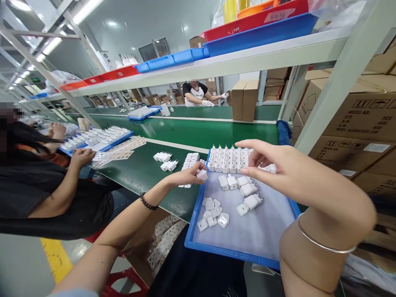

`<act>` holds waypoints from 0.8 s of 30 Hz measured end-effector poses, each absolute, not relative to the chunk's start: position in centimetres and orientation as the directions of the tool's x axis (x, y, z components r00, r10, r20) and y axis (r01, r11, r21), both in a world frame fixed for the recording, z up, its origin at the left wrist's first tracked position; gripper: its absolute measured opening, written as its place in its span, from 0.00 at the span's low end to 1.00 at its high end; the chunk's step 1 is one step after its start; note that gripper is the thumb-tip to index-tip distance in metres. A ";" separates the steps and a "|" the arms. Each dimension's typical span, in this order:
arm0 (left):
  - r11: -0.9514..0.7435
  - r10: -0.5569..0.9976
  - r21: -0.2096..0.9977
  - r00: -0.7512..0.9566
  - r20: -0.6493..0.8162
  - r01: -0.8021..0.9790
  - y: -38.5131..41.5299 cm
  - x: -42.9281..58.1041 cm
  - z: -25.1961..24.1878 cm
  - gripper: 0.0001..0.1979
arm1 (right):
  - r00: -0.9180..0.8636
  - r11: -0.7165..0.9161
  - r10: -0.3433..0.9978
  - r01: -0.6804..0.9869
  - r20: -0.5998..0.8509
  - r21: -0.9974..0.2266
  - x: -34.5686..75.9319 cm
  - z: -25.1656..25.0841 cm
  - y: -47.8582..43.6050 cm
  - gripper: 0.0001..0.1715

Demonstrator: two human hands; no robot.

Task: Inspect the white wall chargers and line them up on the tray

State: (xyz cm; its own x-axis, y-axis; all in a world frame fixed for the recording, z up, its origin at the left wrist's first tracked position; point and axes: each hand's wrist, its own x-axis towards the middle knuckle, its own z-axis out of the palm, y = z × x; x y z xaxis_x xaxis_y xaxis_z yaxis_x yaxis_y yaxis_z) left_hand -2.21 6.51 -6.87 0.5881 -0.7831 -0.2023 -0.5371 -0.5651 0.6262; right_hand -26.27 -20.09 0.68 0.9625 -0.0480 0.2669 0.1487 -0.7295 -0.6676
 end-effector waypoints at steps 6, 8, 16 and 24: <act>-0.606 -0.742 0.394 0.670 0.035 -0.692 5.0 -2.1 -9.2 0.19 | 0.900 -0.730 0.008 0.303 0.435 -0.613 -28.3 0.4 -21.6 0.32; -0.564 -0.777 0.367 0.625 0.068 -0.740 4.2 -2.3 -9.2 0.18 | 0.895 -0.722 0.075 0.353 0.439 -0.595 -28.4 0.3 -21.5 0.31; -0.261 -0.956 0.356 0.292 0.035 -0.897 -7.2 -7.4 -11.8 0.27 | 0.675 -0.660 -0.195 0.446 0.712 -0.604 -30.3 1.4 -20.9 0.16; -0.231 -0.971 0.206 0.210 -0.117 -0.951 -17.2 -11.5 -16.4 0.15 | 0.361 -0.627 -0.565 0.397 0.742 -0.670 -30.7 0.7 -21.7 0.09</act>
State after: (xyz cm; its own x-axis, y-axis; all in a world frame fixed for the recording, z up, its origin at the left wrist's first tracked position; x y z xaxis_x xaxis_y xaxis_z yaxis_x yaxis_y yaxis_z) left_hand -11.49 -17.24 -16.42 0.2101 -0.9706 -0.1171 -0.9511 -0.2307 0.2055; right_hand -30.73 -21.72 0.72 0.3613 -0.5647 0.7420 0.3974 -0.6266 -0.6704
